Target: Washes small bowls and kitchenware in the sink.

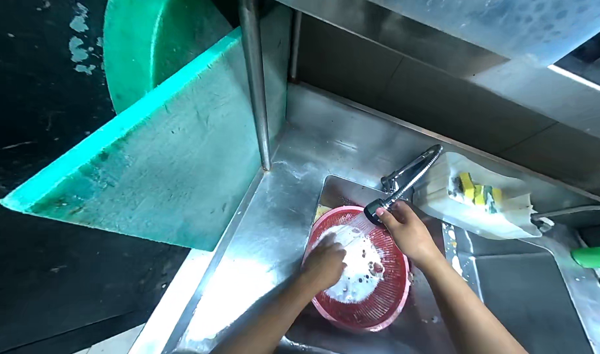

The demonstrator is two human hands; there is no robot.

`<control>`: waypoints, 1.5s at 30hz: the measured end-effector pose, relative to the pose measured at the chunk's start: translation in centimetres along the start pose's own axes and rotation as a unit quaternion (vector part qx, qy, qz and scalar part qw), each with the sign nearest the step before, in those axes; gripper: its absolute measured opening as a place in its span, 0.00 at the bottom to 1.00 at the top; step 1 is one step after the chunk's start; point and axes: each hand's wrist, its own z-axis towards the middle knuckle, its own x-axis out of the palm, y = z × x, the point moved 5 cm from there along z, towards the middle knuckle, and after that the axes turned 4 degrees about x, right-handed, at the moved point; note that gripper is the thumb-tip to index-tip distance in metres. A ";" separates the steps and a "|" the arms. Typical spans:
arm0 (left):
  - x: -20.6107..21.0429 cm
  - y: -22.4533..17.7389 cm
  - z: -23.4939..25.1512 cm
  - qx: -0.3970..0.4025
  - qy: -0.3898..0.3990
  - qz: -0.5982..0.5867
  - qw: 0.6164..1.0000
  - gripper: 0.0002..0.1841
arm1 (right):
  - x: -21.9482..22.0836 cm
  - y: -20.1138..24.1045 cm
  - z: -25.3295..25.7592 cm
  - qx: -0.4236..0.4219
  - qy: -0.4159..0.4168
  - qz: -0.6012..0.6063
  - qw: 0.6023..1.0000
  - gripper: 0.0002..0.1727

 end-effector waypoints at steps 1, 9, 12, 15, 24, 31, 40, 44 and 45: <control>-0.7 1.1 -2.2 -0.035 -0.081 -0.001 0.996 0.21 | -0.1 -0.1 -0.1 -0.002 -0.002 0.004 1.000 0.25; 1.4 8.7 -19.3 -0.298 -0.361 0.134 0.873 0.39 | -4.7 -5.5 -1.4 -0.007 -0.033 -0.005 0.999 0.23; 3.3 5.9 -17.3 -0.290 -0.356 0.143 0.877 0.41 | -6.2 -8.4 -1.8 -0.015 -0.066 -0.022 0.997 0.26; 5.0 1.6 -11.1 -0.199 -0.345 0.078 0.914 0.36 | -5.5 -9.8 -2.6 -0.040 -0.091 0.046 0.994 0.35; 1.6 -10.7 4.4 -0.262 -0.299 -0.693 0.602 0.20 | 5.1 -10.3 -6.2 0.158 -0.054 0.583 0.795 0.18; 3.0 -10.9 7.5 -0.227 -0.440 -0.601 0.627 0.22 | 6.0 -13.3 -3.3 0.159 -0.018 0.735 0.659 0.24; 4.5 -9.9 7.5 -0.317 -0.418 -0.601 0.604 0.17 | 7.7 -14.5 -3.0 0.279 -0.024 0.780 0.560 0.23; -1.5 -11.7 9.9 -0.118 -0.376 -0.776 0.493 0.22 | 2.0 -9.6 0.6 0.104 0.033 0.783 0.613 0.22; -2.0 -12.2 9.9 -0.094 -0.375 -0.779 0.494 0.22 | 1.6 -9.3 0.7 0.087 0.042 0.772 0.628 0.22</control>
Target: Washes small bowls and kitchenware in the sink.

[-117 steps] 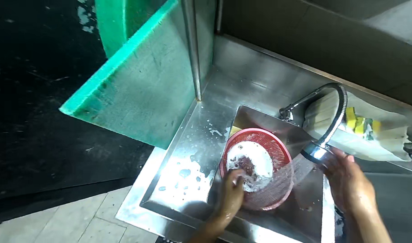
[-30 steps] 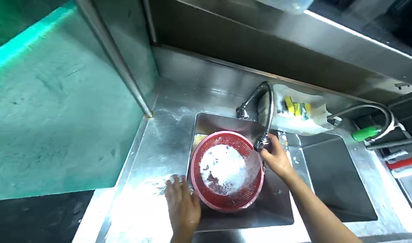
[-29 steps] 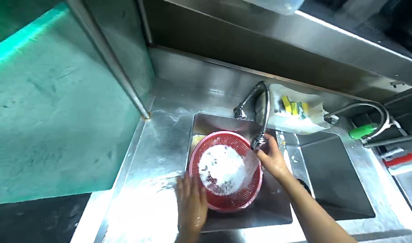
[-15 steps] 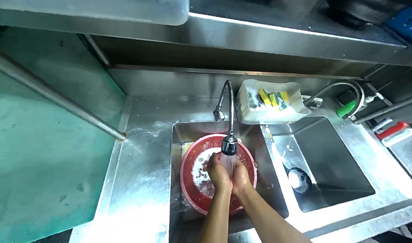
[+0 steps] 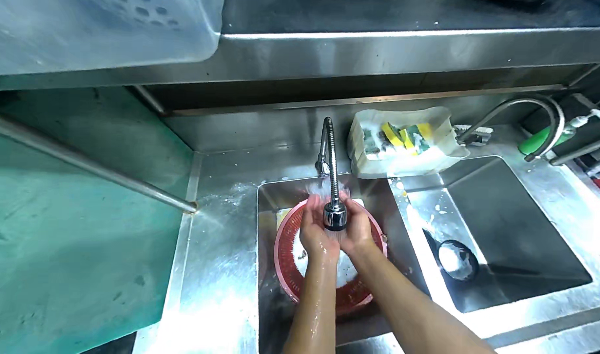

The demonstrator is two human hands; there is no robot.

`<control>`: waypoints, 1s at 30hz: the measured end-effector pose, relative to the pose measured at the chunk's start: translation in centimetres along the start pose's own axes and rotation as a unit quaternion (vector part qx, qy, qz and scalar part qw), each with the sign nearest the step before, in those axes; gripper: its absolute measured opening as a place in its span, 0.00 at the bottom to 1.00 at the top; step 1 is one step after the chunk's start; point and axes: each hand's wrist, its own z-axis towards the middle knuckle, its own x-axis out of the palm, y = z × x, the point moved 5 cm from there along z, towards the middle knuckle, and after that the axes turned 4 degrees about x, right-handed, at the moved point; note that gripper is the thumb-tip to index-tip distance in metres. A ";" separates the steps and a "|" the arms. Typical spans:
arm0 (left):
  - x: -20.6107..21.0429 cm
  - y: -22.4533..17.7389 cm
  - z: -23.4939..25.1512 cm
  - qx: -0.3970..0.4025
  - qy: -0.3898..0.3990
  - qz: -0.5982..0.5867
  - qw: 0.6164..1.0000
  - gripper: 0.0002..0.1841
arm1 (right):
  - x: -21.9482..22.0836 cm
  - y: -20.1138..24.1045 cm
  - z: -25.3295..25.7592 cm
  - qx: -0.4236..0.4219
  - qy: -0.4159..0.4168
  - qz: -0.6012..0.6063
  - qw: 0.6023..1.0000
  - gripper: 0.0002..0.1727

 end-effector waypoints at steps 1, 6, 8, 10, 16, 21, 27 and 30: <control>-0.3 0.1 -0.3 0.002 0.001 0.016 1.000 0.22 | -0.3 -0.2 -0.2 -0.004 -0.002 -0.007 1.000 0.22; -6.0 3.2 -3.5 -0.029 -0.106 0.178 0.978 0.21 | -6.0 -4.5 -3.1 0.034 -0.136 -0.010 0.990 0.25; -7.7 4.1 -4.8 -0.021 -0.128 0.226 0.966 0.20 | -8.0 -6.2 -4.1 0.066 -0.166 0.006 0.984 0.25; -8.1 4.5 -4.4 -0.034 -0.143 0.250 0.957 0.19 | -8.6 -6.8 -3.7 0.079 -0.182 0.015 0.980 0.25; -0.3 -0.7 2.0 -0.073 0.007 0.076 0.994 0.22 | -0.7 0.6 1.2 0.004 -0.021 -0.034 0.999 0.25; -2.5 0.2 2.8 -0.066 0.026 0.325 0.943 0.20 | -4.9 -2.2 -1.3 0.041 -0.150 -0.128 0.979 0.24; 0.9 3.0 11.0 -0.030 0.205 0.517 0.830 0.22 | -8.0 -6.6 -7.2 0.162 -0.050 -0.560 0.811 0.19; 4.1 4.6 14.5 -0.106 0.199 0.573 0.788 0.36 | -7.8 -3.5 -8.6 0.084 0.043 -0.691 0.717 0.19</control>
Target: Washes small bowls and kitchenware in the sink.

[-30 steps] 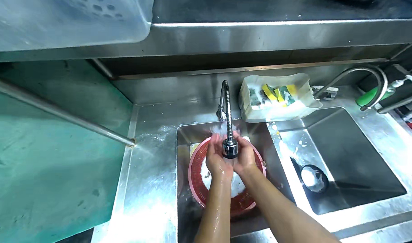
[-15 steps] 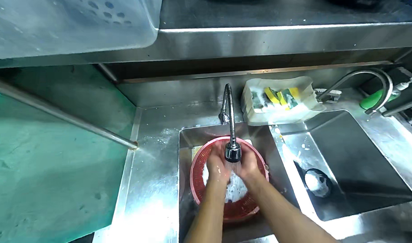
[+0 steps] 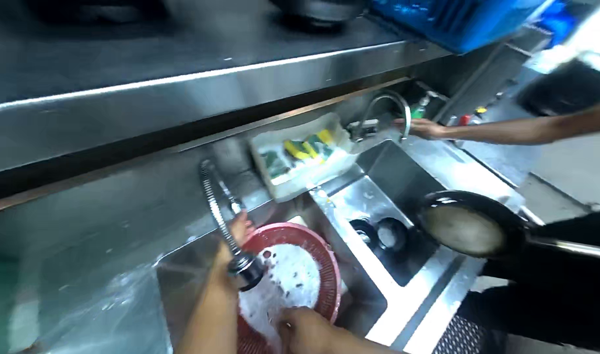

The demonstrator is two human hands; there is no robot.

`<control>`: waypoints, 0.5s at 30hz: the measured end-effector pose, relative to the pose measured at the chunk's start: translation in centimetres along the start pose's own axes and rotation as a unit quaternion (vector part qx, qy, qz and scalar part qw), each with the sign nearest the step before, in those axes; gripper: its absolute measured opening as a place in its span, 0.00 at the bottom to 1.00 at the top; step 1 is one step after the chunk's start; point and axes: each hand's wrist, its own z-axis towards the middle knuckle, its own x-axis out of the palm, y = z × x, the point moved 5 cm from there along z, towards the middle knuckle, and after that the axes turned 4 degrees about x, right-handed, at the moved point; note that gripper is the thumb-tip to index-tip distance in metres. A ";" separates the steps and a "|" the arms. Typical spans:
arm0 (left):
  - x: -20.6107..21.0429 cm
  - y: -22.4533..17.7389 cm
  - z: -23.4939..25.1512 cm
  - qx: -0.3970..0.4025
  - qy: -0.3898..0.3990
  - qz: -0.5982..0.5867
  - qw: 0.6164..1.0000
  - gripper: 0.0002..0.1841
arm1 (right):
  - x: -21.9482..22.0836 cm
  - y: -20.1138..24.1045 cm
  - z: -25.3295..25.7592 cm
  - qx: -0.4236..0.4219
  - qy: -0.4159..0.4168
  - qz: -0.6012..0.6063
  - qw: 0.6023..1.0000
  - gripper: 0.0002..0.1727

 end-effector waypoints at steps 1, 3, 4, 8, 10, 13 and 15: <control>0.0 -0.2 1.1 -0.022 -0.018 -0.002 1.000 0.38 | -1.5 -0.4 -0.9 -0.024 -0.013 -0.023 0.999 0.19; -0.3 -0.1 2.4 -0.021 -0.062 0.011 0.998 0.37 | -5.0 -1.9 -3.3 -0.029 -0.043 -0.036 0.998 0.20; -0.5 -0.2 2.5 -0.003 -0.080 0.039 0.996 0.36 | -6.8 -3.0 -4.8 -0.013 -0.062 -0.032 0.997 0.19; -1.2 -3.3 1.3 0.106 -0.135 0.283 0.944 0.32 | -12.6 -9.2 -10.8 0.086 -0.173 0.039 0.980 0.19; -1.1 -4.3 0.7 0.124 -0.151 0.381 0.904 0.31 | -14.3 -11.4 -13.7 0.120 -0.222 0.077 0.964 0.18; -1.2 -4.2 0.7 0.144 -0.164 0.414 0.884 0.33 | -14.8 -13.5 -16.1 0.136 -0.264 0.118 0.947 0.18; -1.1 -2.8 0.4 0.164 -0.158 0.383 0.895 0.32 | -14.3 -13.9 -16.7 0.143 -0.268 0.108 0.947 0.17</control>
